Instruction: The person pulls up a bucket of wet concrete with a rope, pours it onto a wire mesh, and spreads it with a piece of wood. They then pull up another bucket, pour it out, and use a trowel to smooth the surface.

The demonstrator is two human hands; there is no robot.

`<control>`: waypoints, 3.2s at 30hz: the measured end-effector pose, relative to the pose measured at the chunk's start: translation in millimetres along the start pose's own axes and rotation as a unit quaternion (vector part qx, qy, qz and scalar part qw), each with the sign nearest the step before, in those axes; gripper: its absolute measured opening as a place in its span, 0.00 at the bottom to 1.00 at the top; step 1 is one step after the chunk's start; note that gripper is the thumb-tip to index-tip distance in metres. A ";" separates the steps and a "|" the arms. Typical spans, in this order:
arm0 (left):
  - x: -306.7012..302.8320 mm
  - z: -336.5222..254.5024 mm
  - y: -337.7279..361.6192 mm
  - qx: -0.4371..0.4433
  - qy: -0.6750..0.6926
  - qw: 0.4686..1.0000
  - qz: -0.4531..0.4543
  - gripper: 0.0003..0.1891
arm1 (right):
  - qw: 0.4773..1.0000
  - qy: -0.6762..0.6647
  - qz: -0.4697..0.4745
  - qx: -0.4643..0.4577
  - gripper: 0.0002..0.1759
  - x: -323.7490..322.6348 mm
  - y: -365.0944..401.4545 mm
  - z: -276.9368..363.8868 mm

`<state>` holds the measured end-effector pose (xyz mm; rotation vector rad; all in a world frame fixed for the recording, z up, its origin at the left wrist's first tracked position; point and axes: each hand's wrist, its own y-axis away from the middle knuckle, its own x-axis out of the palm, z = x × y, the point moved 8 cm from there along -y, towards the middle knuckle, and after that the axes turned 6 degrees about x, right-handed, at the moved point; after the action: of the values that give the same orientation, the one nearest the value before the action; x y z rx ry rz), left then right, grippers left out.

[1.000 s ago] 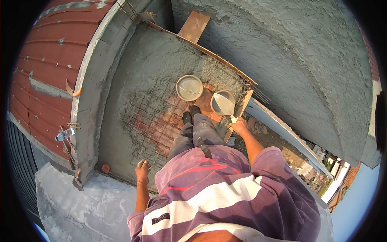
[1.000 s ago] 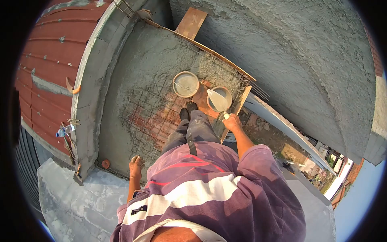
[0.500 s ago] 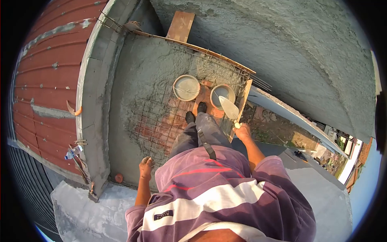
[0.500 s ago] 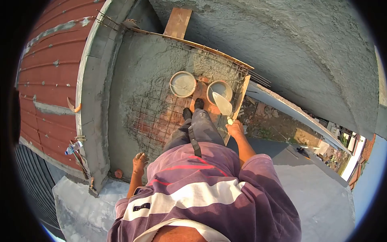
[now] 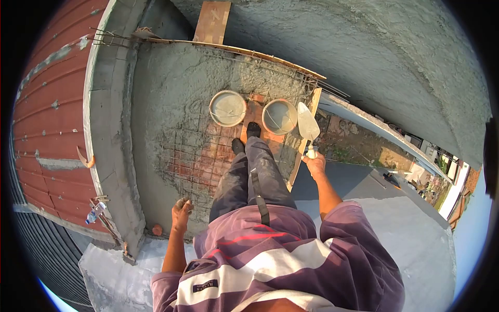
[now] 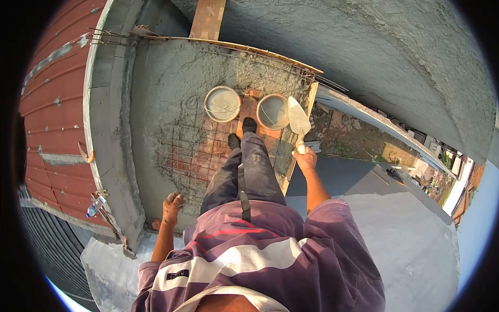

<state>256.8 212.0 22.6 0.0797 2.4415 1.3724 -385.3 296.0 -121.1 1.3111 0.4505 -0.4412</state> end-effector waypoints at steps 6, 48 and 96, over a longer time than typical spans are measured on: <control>34.6 29.6 -64.3 -0.048 -0.133 0.989 0.046 0.26 | 0.988 0.044 -0.006 -0.150 0.24 97.9 -143.0 40.3; 314.5 -118.3 -459.3 0.098 0.673 0.670 0.298 0.48 | 0.867 -0.147 0.308 -0.364 0.18 65.1 111.5 472.8; 479.7 -198.3 -508.8 -0.120 0.480 0.859 0.130 0.56 | 0.933 0.060 -0.042 -0.353 0.20 52.1 -249.0 467.2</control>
<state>-199.1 -120.0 -435.9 -0.4687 3.0507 2.2284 -447.5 -213.8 -259.9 0.6219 0.6921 -0.2296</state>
